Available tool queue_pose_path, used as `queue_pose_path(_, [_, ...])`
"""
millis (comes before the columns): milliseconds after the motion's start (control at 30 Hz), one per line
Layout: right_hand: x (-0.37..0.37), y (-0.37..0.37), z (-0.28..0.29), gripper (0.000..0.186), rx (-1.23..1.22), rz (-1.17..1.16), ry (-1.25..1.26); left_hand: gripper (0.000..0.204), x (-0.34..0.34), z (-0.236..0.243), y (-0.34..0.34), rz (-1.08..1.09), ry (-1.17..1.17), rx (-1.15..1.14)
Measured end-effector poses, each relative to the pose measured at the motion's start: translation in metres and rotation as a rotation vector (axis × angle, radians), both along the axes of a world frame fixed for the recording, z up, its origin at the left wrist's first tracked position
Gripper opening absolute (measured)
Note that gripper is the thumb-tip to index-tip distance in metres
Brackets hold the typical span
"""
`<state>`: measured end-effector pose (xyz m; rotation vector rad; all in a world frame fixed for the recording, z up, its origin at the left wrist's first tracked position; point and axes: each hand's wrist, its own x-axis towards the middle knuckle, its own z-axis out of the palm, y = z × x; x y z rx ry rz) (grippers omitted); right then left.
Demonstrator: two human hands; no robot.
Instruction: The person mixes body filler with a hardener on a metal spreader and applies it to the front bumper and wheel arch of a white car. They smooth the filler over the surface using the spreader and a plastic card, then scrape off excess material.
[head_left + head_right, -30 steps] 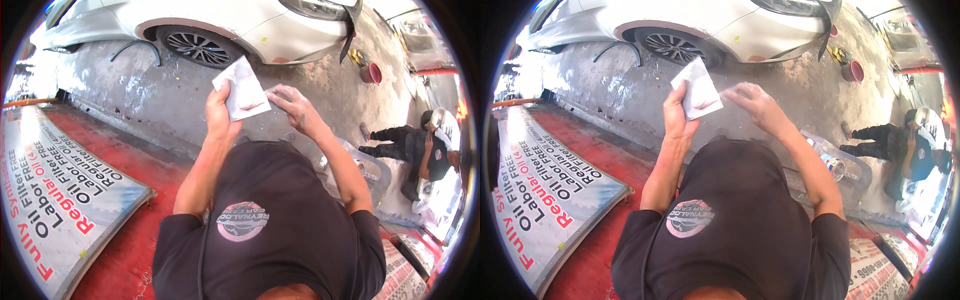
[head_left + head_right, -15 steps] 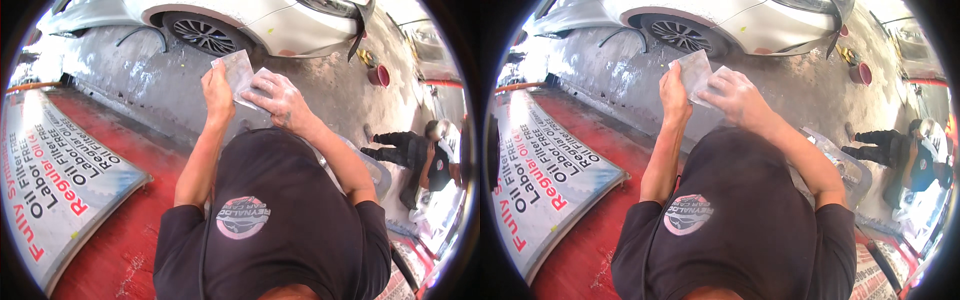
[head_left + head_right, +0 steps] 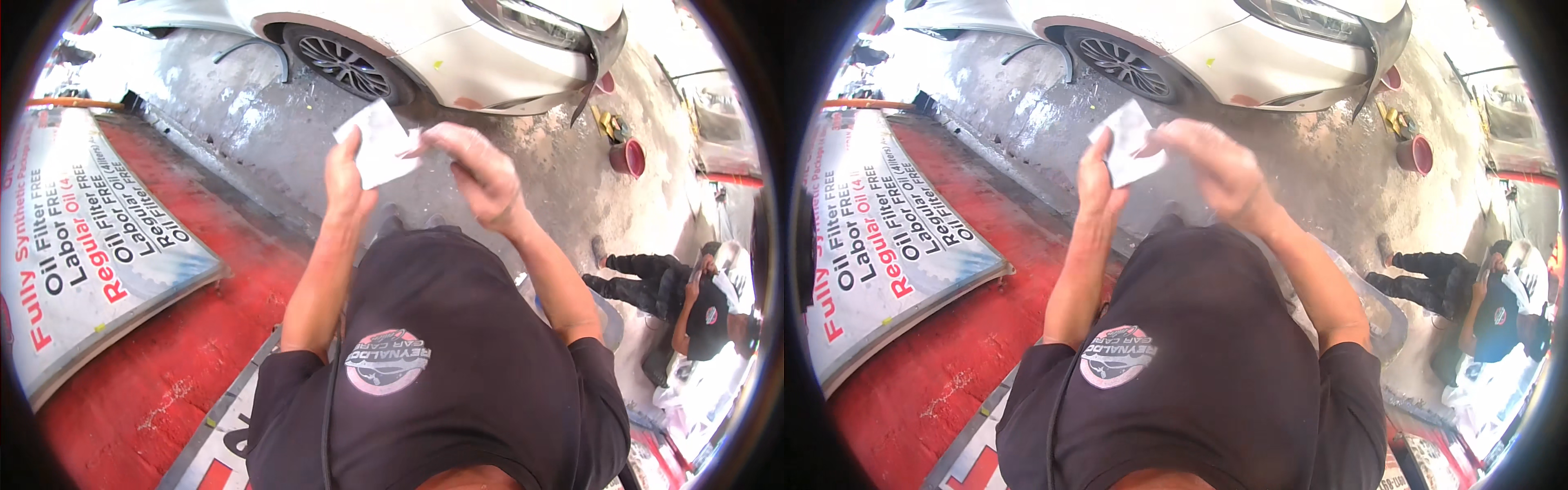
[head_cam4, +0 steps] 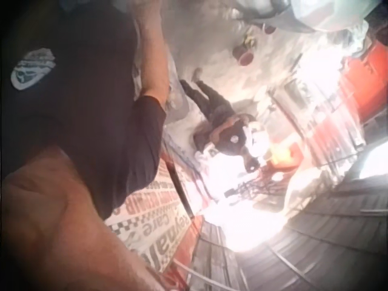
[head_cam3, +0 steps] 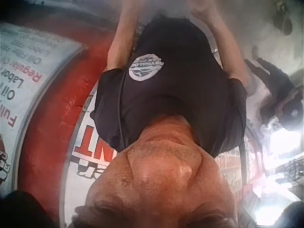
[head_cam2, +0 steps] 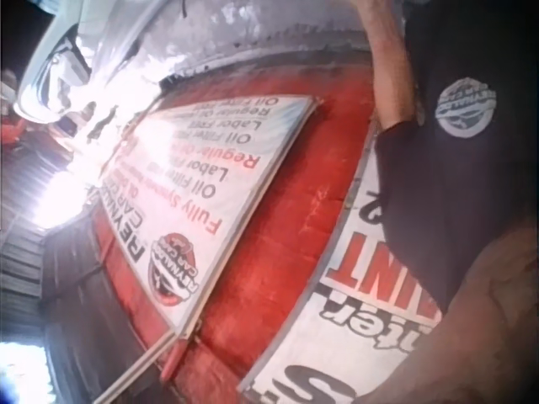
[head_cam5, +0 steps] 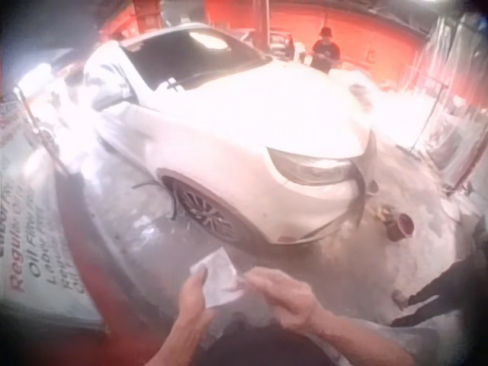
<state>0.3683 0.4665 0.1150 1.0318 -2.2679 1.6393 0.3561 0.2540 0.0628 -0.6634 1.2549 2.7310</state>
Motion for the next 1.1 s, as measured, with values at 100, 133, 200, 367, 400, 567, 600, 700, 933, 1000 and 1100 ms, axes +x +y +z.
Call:
queue_pose_path(100, [0.014, 0.003, -0.017, 0.070, 0.229, 0.012, 0.084, 0.034, 0.020, -0.003, 0.017, 0.011, -0.117, 0.315])
queue_pose_path(133, [0.013, 0.009, -0.028, 0.070, 0.247, -0.007, 0.076, 0.033, 0.025, 0.000, 0.021, 0.037, -0.107, 0.318])
queue_pose_path(200, [0.008, 0.023, -0.038, 0.071, 0.316, -0.019, 0.075, 0.032, 0.030, 0.008, 0.024, 0.080, -0.049, 0.327])
queue_pose_path(367, [-0.008, 0.051, -0.024, 0.064, 0.386, -0.043, 0.197, 0.032, 0.034, 0.030, 0.016, 0.064, 0.114, 0.151])
queue_pose_path(400, [-0.014, 0.051, 0.008, 0.061, 0.333, -0.071, 0.297, 0.032, 0.037, 0.026, 0.014, 0.074, 0.087, 0.149])
queue_pose_path(567, [0.002, 0.033, 0.017, 0.051, 0.551, 0.204, 0.482, 0.030, 0.042, 0.022, 0.023, 0.016, 0.059, 0.037])
queue_pose_path(600, [0.005, 0.035, 0.020, 0.052, 0.613, 0.304, 0.462, 0.029, 0.045, 0.021, 0.025, 0.002, 0.065, -0.027])
queue_pose_path(700, [-0.006, 0.037, 0.036, 0.056, 0.498, 0.187, 0.583, 0.028, 0.054, 0.011, 0.017, -0.023, 0.091, -0.067])
queue_pose_path(933, [-0.012, 0.014, 0.028, 0.049, 0.526, 0.263, 0.520, 0.026, 0.048, 0.011, 0.013, 0.053, 0.112, -0.147])
queue_pose_path(1000, [-0.013, 0.004, 0.024, 0.049, 0.515, 0.191, 0.524, 0.026, 0.052, 0.009, 0.009, 0.055, 0.100, -0.155])
queue_pose_path(1100, [-0.009, -0.003, 0.008, 0.046, 0.595, 0.343, 0.466, 0.031, 0.038, 0.006, -0.002, 0.015, 0.110, -0.227])
